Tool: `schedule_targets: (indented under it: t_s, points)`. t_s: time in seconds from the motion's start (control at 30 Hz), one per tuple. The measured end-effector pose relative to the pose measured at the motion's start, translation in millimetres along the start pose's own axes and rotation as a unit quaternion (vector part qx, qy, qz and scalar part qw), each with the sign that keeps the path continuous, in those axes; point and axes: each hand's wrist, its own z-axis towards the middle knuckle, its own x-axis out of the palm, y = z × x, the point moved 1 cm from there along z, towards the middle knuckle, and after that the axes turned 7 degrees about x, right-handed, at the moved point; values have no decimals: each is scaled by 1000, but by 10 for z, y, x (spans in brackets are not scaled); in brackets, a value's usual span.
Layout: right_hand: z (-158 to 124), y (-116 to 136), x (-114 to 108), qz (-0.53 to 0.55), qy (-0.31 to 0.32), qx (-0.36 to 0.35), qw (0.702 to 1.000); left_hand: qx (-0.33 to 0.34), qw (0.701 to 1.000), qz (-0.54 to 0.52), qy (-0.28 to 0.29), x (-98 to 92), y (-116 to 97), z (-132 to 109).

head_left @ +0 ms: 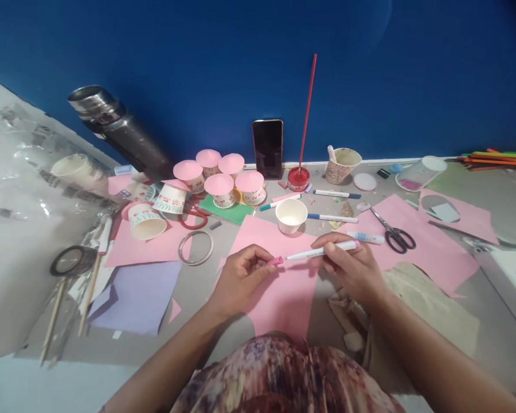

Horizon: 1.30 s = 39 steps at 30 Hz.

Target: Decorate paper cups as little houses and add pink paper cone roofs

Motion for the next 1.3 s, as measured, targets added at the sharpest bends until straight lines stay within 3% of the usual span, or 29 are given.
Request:
schedule_targets:
  t_s: [0.2, 0.37, 0.47, 0.53, 0.6, 0.67, 0.77, 0.8, 0.87, 1.07, 1.3]
  points:
    - [-45, 1, 49, -77, 6, -4, 997, 24, 1000, 17, -2, 83, -40, -4]
    - [10, -170, 49, 1, -38, 14, 999, -4, 999, -28, -40, 207, -57, 33]
    - [55, -201, 26, 20, -33, 30, 999, -10, 998, -45, -31, 260, -49, 39]
    - [72, -159, -1, 5, -36, 35, 999, 8, 1000, -28, -2, 262, -54, 48]
    - [84, -78, -42, -4, -51, 19, 999, 75, 996, 50, 12, 224, -82, 81]
    - [106, 21, -103, 2, -91, -10, 996, 203, 963, 175, -24, 157, -130, 141]
    - [167, 161, -228, 31, -168, -45, 984, 387, 852, 346, -70, 103, -176, 262]
    - [192, 199, -273, 46, -186, -51, 980, 417, 821, 385, -64, 111, -169, 309]
    - [238, 255, -357, 71, -208, -51, 974, 431, 787, 441, -29, 158, -114, 407]
    - [327, 270, -544, 79, -241, -11, 967, 371, 782, 499, 42, 220, 195, 692]
    - [363, 224, -610, 52, -219, 0, 974, 364, 769, 526, 25, 100, 259, 999]
